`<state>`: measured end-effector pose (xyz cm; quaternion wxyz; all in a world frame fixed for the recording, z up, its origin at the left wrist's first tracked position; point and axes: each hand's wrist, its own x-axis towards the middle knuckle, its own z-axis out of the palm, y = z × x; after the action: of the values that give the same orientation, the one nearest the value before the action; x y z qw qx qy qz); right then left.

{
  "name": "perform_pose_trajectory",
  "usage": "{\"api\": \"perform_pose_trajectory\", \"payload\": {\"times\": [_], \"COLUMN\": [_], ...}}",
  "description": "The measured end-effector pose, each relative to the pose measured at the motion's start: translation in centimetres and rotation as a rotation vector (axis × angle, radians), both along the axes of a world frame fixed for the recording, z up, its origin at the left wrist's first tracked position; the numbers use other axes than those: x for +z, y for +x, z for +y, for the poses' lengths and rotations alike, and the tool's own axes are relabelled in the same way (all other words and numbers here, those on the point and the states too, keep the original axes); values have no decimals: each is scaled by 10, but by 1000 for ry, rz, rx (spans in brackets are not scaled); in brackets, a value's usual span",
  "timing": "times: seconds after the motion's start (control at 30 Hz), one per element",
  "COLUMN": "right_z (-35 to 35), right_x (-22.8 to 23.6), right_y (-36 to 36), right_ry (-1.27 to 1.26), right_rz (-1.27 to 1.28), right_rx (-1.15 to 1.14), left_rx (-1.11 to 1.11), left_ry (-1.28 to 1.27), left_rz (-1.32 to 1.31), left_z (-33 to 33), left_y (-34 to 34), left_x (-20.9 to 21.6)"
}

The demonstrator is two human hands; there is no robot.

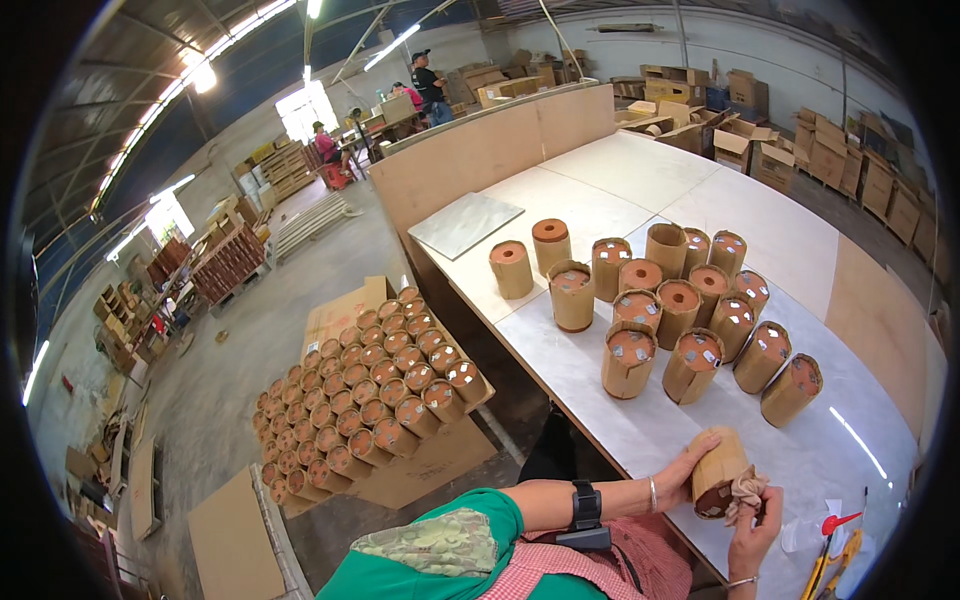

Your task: The person picks up a cylinder from a pallet and places it on a table to wipe it with a cloth. They wrap a paper strip around the cylinder and wipe it again before placing it back on the pallet.

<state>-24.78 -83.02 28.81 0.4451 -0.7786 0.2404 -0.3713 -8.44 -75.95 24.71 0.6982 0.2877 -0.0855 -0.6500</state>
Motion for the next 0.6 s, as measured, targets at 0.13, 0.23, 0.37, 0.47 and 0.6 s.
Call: {"api": "perform_pose_trajectory", "payload": {"times": [0.13,0.23,0.37,0.47,0.6], "right_z": [-3,-16,-22,-17,-6], "right_x": [1,1,-5,-8,-5], "right_y": [23,35,42,44,59], "right_ry": [-310,-256,-262,-231,-343], "right_rz": [-33,-17,6,-28,9], "right_rx": [-82,-96,-110,-97,-55], "left_rx": [-198,-323,-436,-628,-335], "left_ry": [24,233,469,512,475], "left_rz": [58,-210,-590,-666,-1754], "left_z": [10,15,11,4,11], "left_y": [-12,5,33,54,81], "left_x": [5,2,-7,-9,-3]}}
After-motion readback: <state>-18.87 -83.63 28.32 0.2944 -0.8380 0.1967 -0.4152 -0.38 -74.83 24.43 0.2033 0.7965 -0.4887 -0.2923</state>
